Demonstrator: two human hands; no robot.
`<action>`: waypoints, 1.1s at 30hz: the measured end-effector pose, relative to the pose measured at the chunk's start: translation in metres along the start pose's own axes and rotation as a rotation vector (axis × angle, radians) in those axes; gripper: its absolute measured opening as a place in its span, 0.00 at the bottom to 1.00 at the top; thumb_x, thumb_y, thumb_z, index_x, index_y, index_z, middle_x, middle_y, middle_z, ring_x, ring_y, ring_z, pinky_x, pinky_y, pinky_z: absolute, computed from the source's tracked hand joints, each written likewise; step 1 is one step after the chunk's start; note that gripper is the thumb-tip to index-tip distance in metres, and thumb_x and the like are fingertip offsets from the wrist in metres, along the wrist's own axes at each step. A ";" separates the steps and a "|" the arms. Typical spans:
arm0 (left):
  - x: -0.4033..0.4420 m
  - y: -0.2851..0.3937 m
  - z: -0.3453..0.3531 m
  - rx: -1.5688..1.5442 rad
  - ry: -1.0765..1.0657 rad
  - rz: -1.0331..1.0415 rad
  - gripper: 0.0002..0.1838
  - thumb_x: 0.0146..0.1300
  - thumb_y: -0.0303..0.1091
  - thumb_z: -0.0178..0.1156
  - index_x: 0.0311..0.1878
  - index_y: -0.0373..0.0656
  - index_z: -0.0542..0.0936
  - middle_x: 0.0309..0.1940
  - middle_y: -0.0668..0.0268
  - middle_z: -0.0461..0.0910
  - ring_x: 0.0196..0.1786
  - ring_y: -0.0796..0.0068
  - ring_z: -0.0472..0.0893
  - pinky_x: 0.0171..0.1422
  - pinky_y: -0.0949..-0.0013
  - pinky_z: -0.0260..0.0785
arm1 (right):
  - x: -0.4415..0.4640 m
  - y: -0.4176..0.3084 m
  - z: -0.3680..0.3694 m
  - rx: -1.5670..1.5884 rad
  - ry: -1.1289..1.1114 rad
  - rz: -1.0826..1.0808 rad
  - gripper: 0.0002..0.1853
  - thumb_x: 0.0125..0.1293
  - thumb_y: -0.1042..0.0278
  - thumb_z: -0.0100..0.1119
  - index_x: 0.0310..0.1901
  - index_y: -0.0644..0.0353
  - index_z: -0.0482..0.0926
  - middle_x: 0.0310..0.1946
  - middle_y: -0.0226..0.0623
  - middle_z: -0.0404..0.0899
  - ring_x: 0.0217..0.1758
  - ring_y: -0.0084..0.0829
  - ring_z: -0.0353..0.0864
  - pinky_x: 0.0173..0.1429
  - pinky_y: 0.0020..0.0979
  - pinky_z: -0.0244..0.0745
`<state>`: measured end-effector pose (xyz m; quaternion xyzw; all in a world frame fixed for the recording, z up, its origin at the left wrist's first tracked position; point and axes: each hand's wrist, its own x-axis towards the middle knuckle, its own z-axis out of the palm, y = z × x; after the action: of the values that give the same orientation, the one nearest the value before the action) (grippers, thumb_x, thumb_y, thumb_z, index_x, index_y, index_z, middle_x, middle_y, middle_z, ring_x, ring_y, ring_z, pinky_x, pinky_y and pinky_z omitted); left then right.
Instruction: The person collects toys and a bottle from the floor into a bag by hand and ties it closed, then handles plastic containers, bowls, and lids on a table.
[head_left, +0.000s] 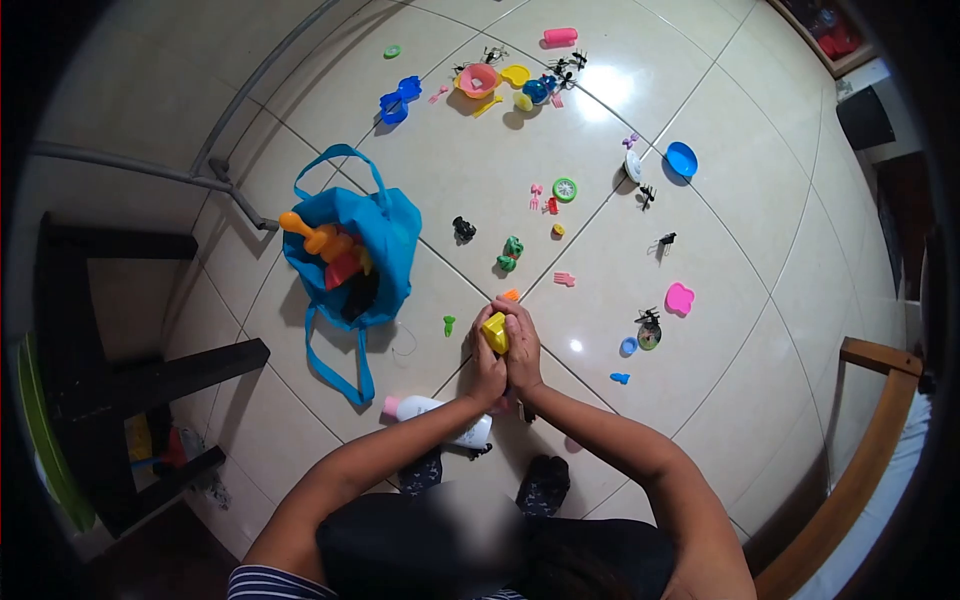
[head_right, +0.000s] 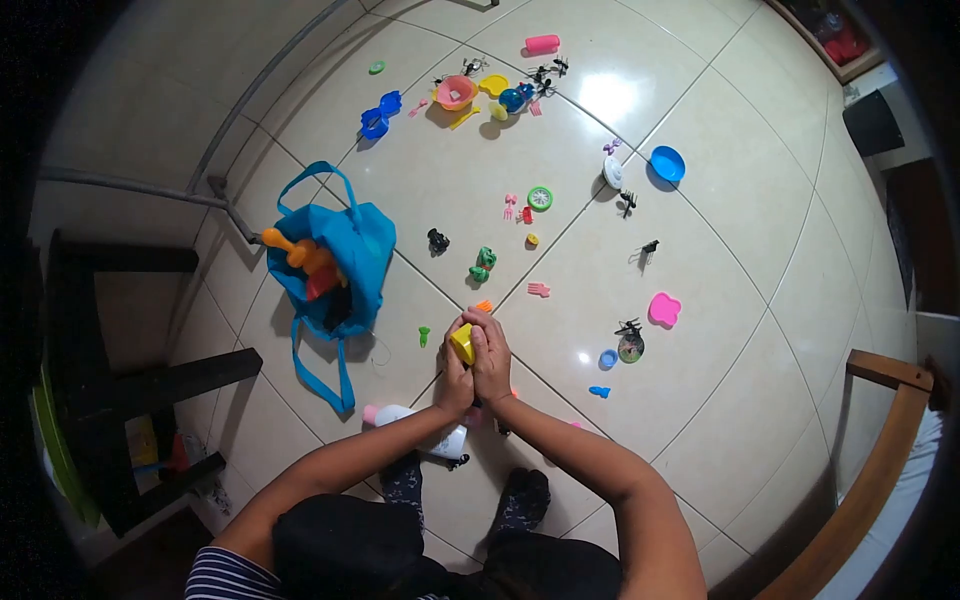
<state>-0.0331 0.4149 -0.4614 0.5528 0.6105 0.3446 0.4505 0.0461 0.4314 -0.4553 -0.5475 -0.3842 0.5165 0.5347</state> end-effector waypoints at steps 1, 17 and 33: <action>0.004 -0.005 0.001 -0.010 0.007 0.085 0.34 0.49 0.26 0.55 0.62 0.38 0.56 0.59 0.51 0.59 0.63 0.53 0.58 0.66 0.58 0.48 | 0.002 -0.001 0.002 0.012 0.033 -0.002 0.15 0.66 0.63 0.42 0.46 0.62 0.72 0.48 0.45 0.70 0.56 0.38 0.67 0.62 0.32 0.58; 0.049 0.000 -0.017 -0.128 -0.110 0.252 0.45 0.58 0.55 0.48 0.68 0.35 0.41 0.68 0.49 0.40 0.71 0.56 0.42 0.72 0.61 0.33 | 0.143 -0.015 -0.059 -0.861 -0.565 -0.594 0.15 0.58 0.56 0.52 0.45 0.50 0.77 0.51 0.32 0.71 0.54 0.38 0.66 0.57 0.38 0.60; 0.038 0.008 -0.005 -0.873 0.007 -0.253 0.21 0.65 0.36 0.37 0.58 0.39 0.67 0.55 0.59 0.68 0.60 0.68 0.66 0.65 0.69 0.55 | 0.036 -0.017 0.001 0.423 0.026 0.399 0.18 0.66 0.62 0.39 0.51 0.63 0.71 0.44 0.39 0.73 0.48 0.30 0.72 0.54 0.28 0.67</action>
<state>-0.0346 0.4535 -0.4584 0.2313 0.4723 0.5138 0.6778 0.0533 0.4685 -0.4437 -0.4953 -0.1458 0.6729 0.5297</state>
